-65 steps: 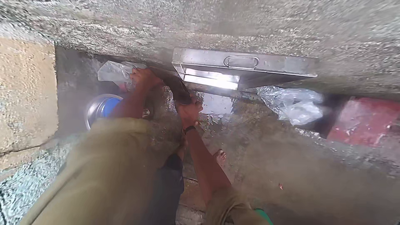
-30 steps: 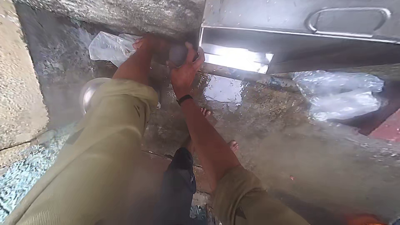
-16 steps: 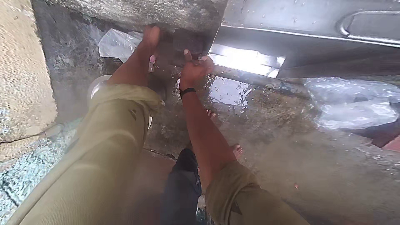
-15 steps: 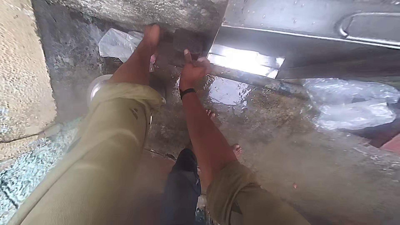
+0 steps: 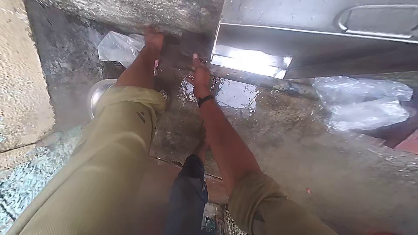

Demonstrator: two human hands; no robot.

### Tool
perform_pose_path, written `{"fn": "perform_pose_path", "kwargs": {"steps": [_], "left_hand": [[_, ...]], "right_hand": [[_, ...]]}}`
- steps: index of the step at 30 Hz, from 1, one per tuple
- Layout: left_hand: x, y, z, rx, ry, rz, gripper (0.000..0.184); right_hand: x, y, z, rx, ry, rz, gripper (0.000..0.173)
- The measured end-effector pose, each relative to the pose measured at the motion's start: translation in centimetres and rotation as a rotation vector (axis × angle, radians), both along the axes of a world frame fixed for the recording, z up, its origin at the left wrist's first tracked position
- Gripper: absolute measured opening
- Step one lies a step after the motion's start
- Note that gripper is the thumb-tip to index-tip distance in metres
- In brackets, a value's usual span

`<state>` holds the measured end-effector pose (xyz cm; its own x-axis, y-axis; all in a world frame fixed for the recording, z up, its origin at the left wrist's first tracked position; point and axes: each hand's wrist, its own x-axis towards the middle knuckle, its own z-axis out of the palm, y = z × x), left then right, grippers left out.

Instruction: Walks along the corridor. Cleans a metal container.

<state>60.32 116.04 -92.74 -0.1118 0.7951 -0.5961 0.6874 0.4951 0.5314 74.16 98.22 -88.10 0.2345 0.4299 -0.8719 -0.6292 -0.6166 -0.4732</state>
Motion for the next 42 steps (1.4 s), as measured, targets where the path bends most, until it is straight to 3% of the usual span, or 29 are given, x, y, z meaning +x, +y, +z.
{"fn": "perform_pose_path", "kwargs": {"steps": [2, 6, 8, 11, 15, 19, 22, 26, 28, 31, 34, 38, 42], "left_hand": [[0.6, -0.4, -0.4, -0.022, 0.107, 0.062, 0.074], [1.9, -1.5, 0.5, 0.011, 0.222, 0.257, 0.069], [2.3, -1.8, 1.3, -0.001, 0.217, 0.331, 0.076], [3.1, -2.2, 2.7, -0.021, 0.283, 0.415, 0.083], [4.4, -3.9, 5.9, -0.015, 0.393, 0.452, 0.077], [7.5, -9.7, 10.3, 0.077, 0.481, 0.069, 0.070], [10.4, -18.0, 14.4, 0.208, 0.373, -0.241, 0.072], [12.4, -30.2, 17.2, 0.120, 0.357, -0.728, 0.073], [12.6, -36.7, 19.1, -0.009, 0.357, -0.915, 0.076], [12.3, -44.8, 22.1, -0.163, 0.354, -1.052, 0.074], [11.6, -49.2, 26.9, -0.249, 0.341, -1.158, 0.071], [10.8, -50.0, 33.9, -0.226, 0.370, -1.372, 0.066], [12.9, -46.1, 40.3, -0.143, 0.368, -1.451, 0.063]], "right_hand": [[0.5, -0.6, 0.0, 0.024, -0.022, 0.046, 0.056], [1.4, -2.2, -0.2, 0.053, -0.065, 0.140, 0.047], [1.6, -3.4, -0.3, 0.058, -0.088, 0.161, 0.043], [1.8, -7.7, -0.1, 0.089, -0.117, 0.212, 0.041], [2.4, -14.5, 1.6, 0.012, -0.169, 0.394, 0.043], [3.8, -22.3, 1.1, -0.182, -0.384, 0.813, 0.058], [6.1, -29.7, 5.2, -0.262, -0.260, 0.988, 0.049], [9.8, -39.5, 10.9, -0.334, -0.196, 1.122, 0.051], [11.2, -44.3, 13.9, -0.421, -0.225, 1.090, 0.049], [13.8, -50.2, 19.9, -0.566, -0.217, 0.882, 0.046], [15.7, -56.4, 25.1, -0.535, -0.236, 0.595, 0.042], [15.5, -63.8, 33.7, -0.492, -0.298, 0.181, 0.038], [12.5, -70.8, 40.8, -0.562, -0.369, -0.161, 0.036]]}}
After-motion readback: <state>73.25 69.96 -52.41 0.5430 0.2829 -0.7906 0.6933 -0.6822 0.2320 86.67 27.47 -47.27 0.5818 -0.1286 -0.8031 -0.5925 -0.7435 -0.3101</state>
